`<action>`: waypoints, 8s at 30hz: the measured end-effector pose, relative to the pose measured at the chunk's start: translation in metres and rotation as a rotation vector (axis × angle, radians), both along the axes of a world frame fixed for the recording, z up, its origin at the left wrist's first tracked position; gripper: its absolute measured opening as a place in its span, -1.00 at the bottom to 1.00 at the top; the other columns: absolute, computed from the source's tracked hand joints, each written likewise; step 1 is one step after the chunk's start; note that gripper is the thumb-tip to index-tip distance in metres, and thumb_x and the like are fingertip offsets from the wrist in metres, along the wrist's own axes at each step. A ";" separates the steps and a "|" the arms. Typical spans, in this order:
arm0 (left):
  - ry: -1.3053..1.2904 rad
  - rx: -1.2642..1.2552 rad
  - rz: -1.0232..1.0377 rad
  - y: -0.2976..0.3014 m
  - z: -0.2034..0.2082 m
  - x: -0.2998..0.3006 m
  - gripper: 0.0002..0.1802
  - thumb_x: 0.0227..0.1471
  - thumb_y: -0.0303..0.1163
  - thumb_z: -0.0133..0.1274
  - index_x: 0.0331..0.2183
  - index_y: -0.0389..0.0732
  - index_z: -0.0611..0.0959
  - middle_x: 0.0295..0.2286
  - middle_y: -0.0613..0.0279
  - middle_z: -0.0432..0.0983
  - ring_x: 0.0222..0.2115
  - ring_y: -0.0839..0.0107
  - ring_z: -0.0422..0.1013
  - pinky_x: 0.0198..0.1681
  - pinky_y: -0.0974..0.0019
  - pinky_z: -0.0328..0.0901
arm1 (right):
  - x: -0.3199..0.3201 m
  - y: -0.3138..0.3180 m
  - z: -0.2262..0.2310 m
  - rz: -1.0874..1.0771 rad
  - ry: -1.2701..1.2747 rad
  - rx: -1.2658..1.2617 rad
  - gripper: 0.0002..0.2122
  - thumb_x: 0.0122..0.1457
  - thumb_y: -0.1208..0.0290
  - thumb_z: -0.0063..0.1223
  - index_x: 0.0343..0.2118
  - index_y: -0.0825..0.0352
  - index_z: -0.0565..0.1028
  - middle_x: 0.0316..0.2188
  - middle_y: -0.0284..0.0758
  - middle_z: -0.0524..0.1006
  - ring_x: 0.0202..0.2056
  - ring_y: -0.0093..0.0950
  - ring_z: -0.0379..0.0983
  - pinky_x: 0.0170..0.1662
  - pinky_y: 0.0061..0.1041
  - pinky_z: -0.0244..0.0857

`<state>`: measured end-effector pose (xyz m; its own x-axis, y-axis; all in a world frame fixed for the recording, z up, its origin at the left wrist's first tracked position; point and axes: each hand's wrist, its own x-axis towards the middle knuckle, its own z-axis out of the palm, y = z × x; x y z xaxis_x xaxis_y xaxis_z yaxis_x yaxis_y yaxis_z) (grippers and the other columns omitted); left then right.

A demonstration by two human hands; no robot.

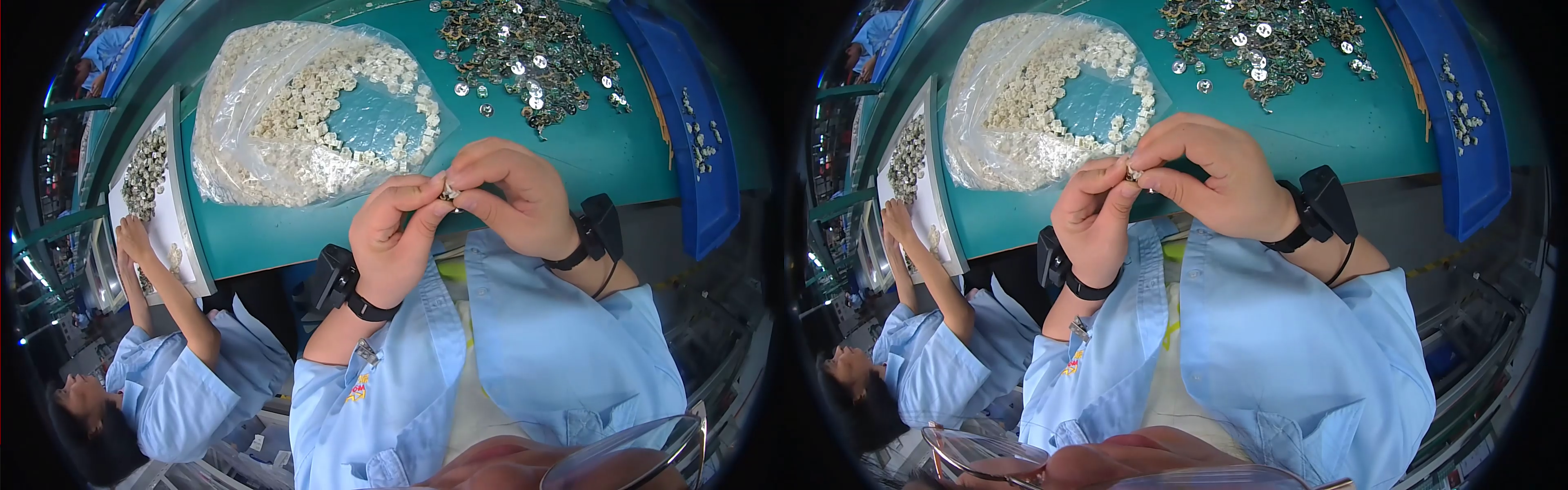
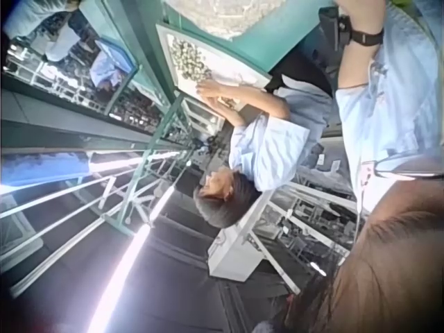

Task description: Manually sort small metal and plastic electronic components at a workbench.

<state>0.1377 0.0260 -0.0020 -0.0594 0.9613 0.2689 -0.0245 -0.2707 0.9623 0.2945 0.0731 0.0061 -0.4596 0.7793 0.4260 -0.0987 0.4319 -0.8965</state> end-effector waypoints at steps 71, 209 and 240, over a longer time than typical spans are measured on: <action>-0.432 -0.351 -0.085 -0.023 0.032 -0.056 -0.87 0.02 -0.50 -0.09 -0.32 -0.28 0.43 -0.45 0.29 0.42 -0.39 0.60 0.32 -0.26 0.55 0.20 | -0.006 0.072 0.036 -0.178 -0.970 0.539 -0.84 -0.07 0.42 0.04 -0.42 0.36 0.43 -0.51 -0.26 0.40 -0.40 -0.29 0.34 -0.34 -0.42 0.24; -0.656 -0.326 -0.116 0.007 0.007 0.000 -0.93 -0.06 -0.52 0.01 -0.43 -0.29 0.48 -0.43 0.14 0.47 -0.43 0.48 0.37 -0.32 0.45 0.25 | -0.006 0.014 0.007 0.015 -0.089 0.176 -0.80 -0.19 0.65 0.06 -0.42 0.31 0.42 -0.41 -0.33 0.38 -0.37 -0.40 0.28 -0.25 -0.47 0.12; -0.571 -0.336 -0.168 0.012 0.013 -0.043 -0.88 0.03 -0.50 -0.12 -0.31 -0.27 0.43 -0.43 0.25 0.42 -0.38 0.57 0.31 -0.25 0.51 0.18 | 0.304 0.066 0.061 -1.106 -1.534 0.088 -0.77 0.06 0.33 -0.12 -0.40 0.44 0.41 -0.50 -0.03 0.44 -0.41 -0.13 0.41 -0.36 -0.38 0.27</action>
<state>0.0948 0.0383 0.0111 0.0537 0.9957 -0.0749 -0.5688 0.0921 0.8173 0.5982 0.1386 0.0671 0.1951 0.9510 0.2400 0.9698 -0.2236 0.0973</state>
